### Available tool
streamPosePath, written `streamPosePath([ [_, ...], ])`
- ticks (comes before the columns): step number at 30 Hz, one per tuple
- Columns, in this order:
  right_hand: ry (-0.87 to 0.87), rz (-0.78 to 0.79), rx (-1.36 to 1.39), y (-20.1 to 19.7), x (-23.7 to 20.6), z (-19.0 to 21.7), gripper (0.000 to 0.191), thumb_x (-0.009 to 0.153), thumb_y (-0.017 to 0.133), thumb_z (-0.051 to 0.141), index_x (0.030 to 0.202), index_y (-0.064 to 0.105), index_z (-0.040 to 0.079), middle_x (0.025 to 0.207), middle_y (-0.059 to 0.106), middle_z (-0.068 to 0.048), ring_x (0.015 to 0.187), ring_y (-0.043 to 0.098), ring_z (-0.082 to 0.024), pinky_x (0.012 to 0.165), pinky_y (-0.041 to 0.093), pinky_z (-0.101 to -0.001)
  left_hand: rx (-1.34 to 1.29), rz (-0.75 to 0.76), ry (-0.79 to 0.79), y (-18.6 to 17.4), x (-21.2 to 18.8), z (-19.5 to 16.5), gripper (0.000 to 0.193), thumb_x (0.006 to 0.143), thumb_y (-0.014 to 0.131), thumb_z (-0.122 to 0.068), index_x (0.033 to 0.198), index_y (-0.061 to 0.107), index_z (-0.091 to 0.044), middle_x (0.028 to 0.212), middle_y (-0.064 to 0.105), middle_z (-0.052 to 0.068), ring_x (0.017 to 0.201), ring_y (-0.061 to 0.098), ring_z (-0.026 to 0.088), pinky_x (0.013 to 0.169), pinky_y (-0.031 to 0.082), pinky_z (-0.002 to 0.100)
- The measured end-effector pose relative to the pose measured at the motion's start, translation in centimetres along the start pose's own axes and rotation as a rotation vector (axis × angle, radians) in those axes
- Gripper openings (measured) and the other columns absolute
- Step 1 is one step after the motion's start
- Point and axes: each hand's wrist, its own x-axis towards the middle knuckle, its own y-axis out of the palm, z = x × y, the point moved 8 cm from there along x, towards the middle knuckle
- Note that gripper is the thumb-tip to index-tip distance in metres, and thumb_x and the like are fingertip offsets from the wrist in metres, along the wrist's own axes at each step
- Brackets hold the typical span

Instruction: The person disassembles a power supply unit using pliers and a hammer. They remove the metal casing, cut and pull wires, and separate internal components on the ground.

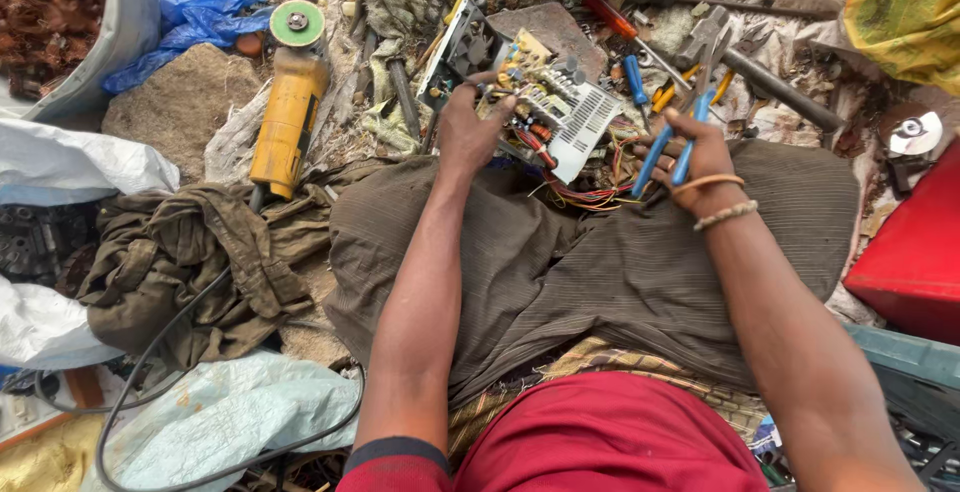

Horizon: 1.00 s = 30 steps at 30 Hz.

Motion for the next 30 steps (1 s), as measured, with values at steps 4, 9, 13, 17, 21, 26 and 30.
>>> streamPosePath([
  [4, -0.004, 0.040, -0.043, -0.1, 2.7, 0.2, 0.036, 0.090, 0.077, 0.033, 0.111, 0.063, 0.008, 0.093, 0.072, -0.013, 0.083, 0.073, -0.026, 0.067, 0.058, -0.0344, -0.036, -0.037, -0.028, -0.6, -0.1, -0.7, 0.066, 0.082, 0.084, -0.044, 0.137, 0.063, -0.012, 0.125, 0.073, 0.016, 0.114, 0.070, 0.029, 0.095, 0.056, 0.044],
  [9, -0.466, 0.025, -0.616, 0.9, 5.9, 2.5, 0.050, 0.100, 0.080, 0.044, 0.114, 0.063, -0.001, 0.106, 0.057, -0.015, 0.090, 0.065, -0.029, 0.078, 0.059, -0.0448, 0.007, 0.085, -0.238, 0.2, 0.3, -0.6, 0.075, 0.075, 0.088, -0.049, 0.134, 0.062, -0.012, 0.111, 0.076, 0.014, 0.102, 0.074, 0.026, 0.085, 0.056, 0.041],
  [13, -0.372, 0.050, -0.994, 0.6, 8.8, 4.9, 0.057, 0.111, 0.051, 0.056, 0.118, 0.071, 0.003, 0.093, 0.071, -0.011, 0.090, 0.067, -0.022, 0.083, 0.053, -0.0410, -0.100, 0.134, -0.182, 0.6, 0.7, -1.3, 0.068, 0.074, 0.088, -0.041, 0.129, 0.063, -0.009, 0.107, 0.078, 0.012, 0.099, 0.074, 0.022, 0.084, 0.056, 0.038],
  [17, -0.340, -0.109, -1.853, -1.9, 10.4, 8.9, 0.031, 0.104, 0.059, 0.032, 0.112, 0.076, 0.007, 0.096, 0.073, -0.014, 0.088, 0.071, -0.028, 0.081, 0.060, -0.0441, -0.133, 0.176, -0.263, 1.1, 1.1, -0.4, 0.061, 0.075, 0.087, -0.033, 0.125, 0.062, -0.008, 0.102, 0.079, 0.012, 0.093, 0.073, 0.020, 0.081, 0.056, 0.036],
  [21, -0.946, 0.251, -2.043, 0.2, 8.5, 6.9, 0.030, 0.089, 0.062, 0.014, 0.115, 0.076, 0.016, 0.106, 0.072, -0.011, 0.092, 0.069, -0.029, 0.083, 0.057, -0.0451, -0.074, 0.222, -0.269, 1.6, 2.0, 0.5, 0.058, 0.078, 0.087, -0.031, 0.126, 0.062, -0.009, 0.101, 0.078, 0.011, 0.091, 0.073, 0.019, 0.079, 0.055, 0.036],
  [26, -0.759, 0.090, -2.481, -1.4, 9.8, 4.9, 0.023, 0.095, 0.059, 0.023, 0.112, 0.074, 0.020, 0.119, 0.066, -0.012, 0.103, 0.068, -0.028, 0.081, 0.057, -0.0415, -0.206, 0.259, -0.180, 2.6, 2.8, 1.7, 0.060, 0.080, 0.087, -0.031, 0.129, 0.064, -0.006, 0.108, 0.079, 0.009, 0.098, 0.072, 0.018, 0.085, 0.055, 0.034],
  [30, -0.888, 0.178, -2.555, 0.3, 8.3, 5.5, 0.019, 0.097, 0.055, 0.027, 0.101, 0.073, 0.025, 0.122, 0.064, -0.005, 0.110, 0.066, -0.025, 0.076, 0.055, -0.0435, -0.324, 0.345, -0.229, 3.9, 3.0, 3.1, 0.073, 0.074, 0.090, -0.031, 0.134, 0.056, -0.007, 0.110, 0.076, 0.009, 0.098, 0.071, 0.018, 0.084, 0.056, 0.036],
])
